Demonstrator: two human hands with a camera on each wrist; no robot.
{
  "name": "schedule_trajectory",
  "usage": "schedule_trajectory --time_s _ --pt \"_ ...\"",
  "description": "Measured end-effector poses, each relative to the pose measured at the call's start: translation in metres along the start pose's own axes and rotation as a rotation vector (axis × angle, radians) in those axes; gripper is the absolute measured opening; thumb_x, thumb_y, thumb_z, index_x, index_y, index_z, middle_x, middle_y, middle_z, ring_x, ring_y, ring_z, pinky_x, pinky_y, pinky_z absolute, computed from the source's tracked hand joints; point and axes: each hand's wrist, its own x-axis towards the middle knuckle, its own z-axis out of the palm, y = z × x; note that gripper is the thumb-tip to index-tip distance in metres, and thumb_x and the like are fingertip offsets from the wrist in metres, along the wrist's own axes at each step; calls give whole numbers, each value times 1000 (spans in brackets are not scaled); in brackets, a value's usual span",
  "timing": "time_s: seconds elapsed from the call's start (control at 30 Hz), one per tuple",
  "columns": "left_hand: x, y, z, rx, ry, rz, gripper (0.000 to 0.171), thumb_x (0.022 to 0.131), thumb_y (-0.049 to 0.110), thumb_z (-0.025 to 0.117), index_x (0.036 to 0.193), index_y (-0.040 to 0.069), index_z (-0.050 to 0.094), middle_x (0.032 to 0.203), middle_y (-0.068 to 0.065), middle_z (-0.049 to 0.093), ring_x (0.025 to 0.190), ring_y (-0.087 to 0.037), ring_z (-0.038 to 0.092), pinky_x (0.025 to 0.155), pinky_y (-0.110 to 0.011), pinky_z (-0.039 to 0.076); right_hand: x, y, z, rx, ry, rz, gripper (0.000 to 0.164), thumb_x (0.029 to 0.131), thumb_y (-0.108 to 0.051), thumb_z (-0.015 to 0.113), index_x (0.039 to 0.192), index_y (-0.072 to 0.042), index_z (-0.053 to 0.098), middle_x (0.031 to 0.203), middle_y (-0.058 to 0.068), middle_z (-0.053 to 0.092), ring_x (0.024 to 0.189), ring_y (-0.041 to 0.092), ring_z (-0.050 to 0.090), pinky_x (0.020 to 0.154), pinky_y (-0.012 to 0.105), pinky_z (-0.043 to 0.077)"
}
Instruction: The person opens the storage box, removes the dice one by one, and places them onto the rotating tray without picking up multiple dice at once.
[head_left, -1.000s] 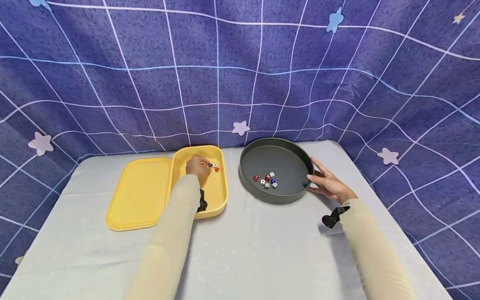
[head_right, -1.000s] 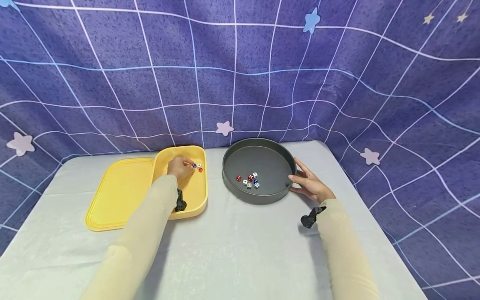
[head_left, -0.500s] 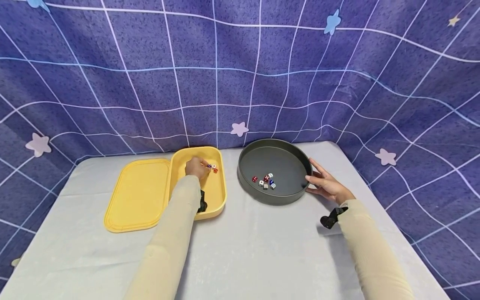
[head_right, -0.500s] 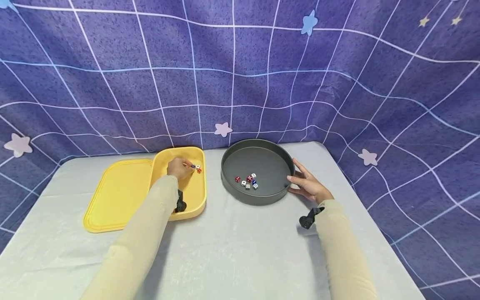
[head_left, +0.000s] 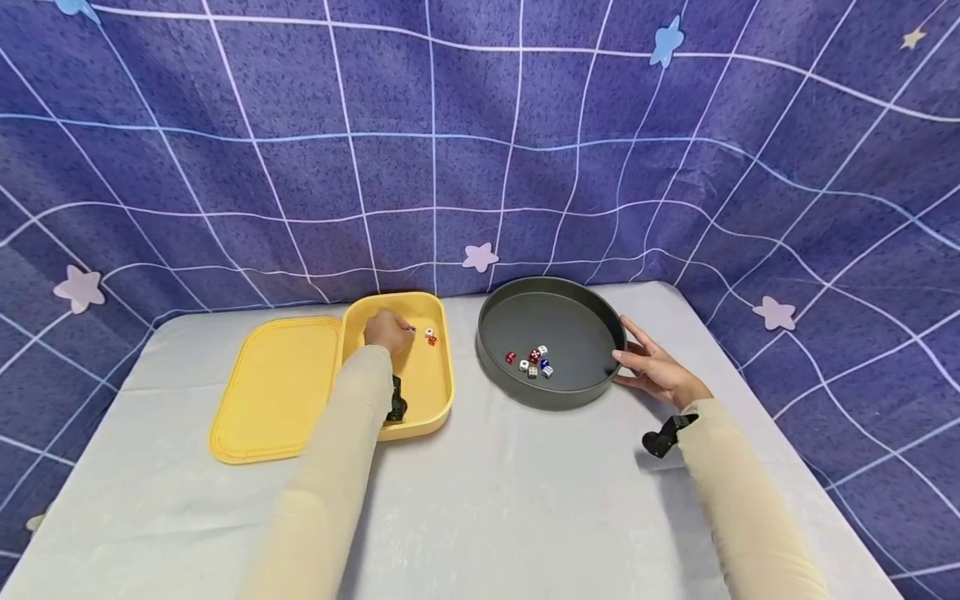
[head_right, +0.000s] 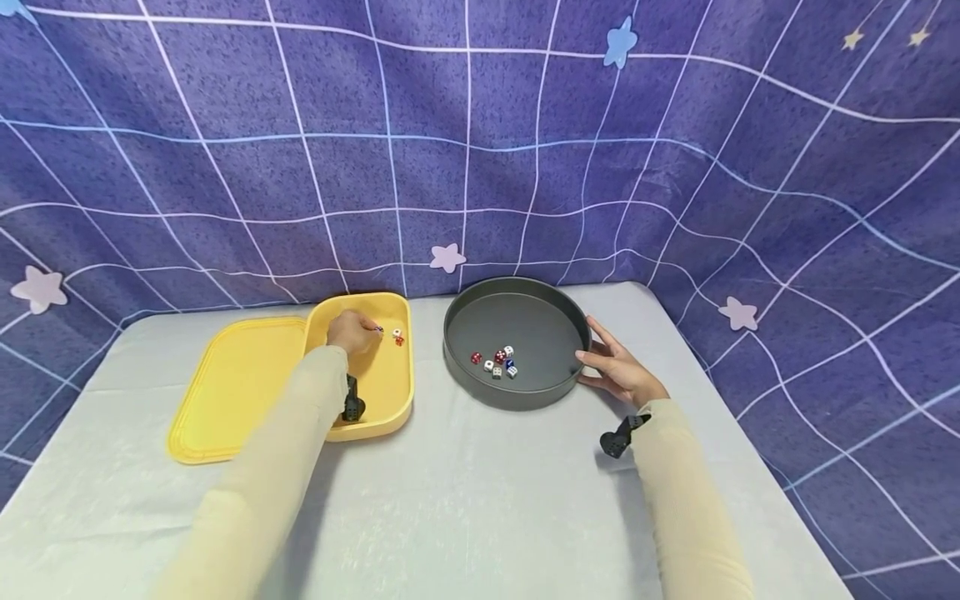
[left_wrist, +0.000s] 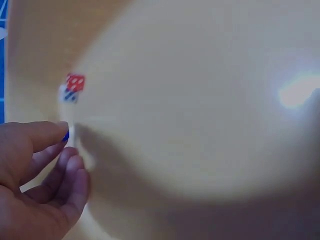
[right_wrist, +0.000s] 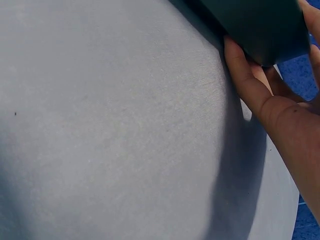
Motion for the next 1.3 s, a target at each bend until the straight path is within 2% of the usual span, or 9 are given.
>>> schedule_trajectory --time_s 0.2,0.3,0.43,0.53,0.77,0.9,1.1,1.3 --pt "0 7 -27 22 -30 64 21 87 14 66 101 -1 72 111 -17 68 109 -37 57 99 -44 43 0 -1 0 8 -8 1 80 97 -1 49 153 -37 4 156 20 -13 141 36 7 99 48 42" --pt "-1 15 -38 -7 -43 87 22 87 15 66 102 -1 71 112 -18 67 109 -37 57 97 -45 44 0 0 0 16 -11 -1 81 97 -1 50 153 -37 4 156 21 -13 141 36 8 96 46 45" --pt "-3 31 -45 -53 -36 123 22 87 16 67 101 -1 71 110 -19 67 106 -36 57 94 -44 45 1 0 -1 17 -11 -6 81 97 -1 50 153 -37 4 156 21 -11 139 36 12 92 42 48" --pt "-6 43 -45 -54 -26 191 23 87 17 68 100 -1 71 105 -18 69 102 -34 60 91 -42 47 0 0 -1 11 -12 -11 81 97 -1 50 153 -36 4 156 22 -7 136 34 18 91 41 49" --pt "-22 79 -40 -64 -28 309 22 86 16 66 100 0 71 102 -15 71 100 -30 64 91 -39 47 0 1 0 6 -18 -11 83 97 -2 52 153 -36 2 155 22 -6 137 34 16 95 44 46" --pt "-31 100 -32 -75 -30 365 21 85 16 67 99 2 72 100 -13 72 96 -27 66 87 -36 49 1 1 0 4 -19 -11 83 96 -2 52 153 -35 2 155 22 -6 137 35 15 96 46 45" --pt "-43 123 -11 -135 -61 395 18 85 16 69 98 3 73 96 -11 73 92 -24 67 84 -33 50 1 1 -1 4 -22 -14 82 97 -2 51 153 -36 2 156 22 -7 138 35 13 97 46 44" --pt "-52 134 11 -146 -68 409 16 85 16 70 97 5 74 93 -8 74 89 -21 67 80 -31 50 1 1 -1 0 -24 -16 82 97 -2 51 153 -36 3 156 23 -5 137 35 16 97 47 44"
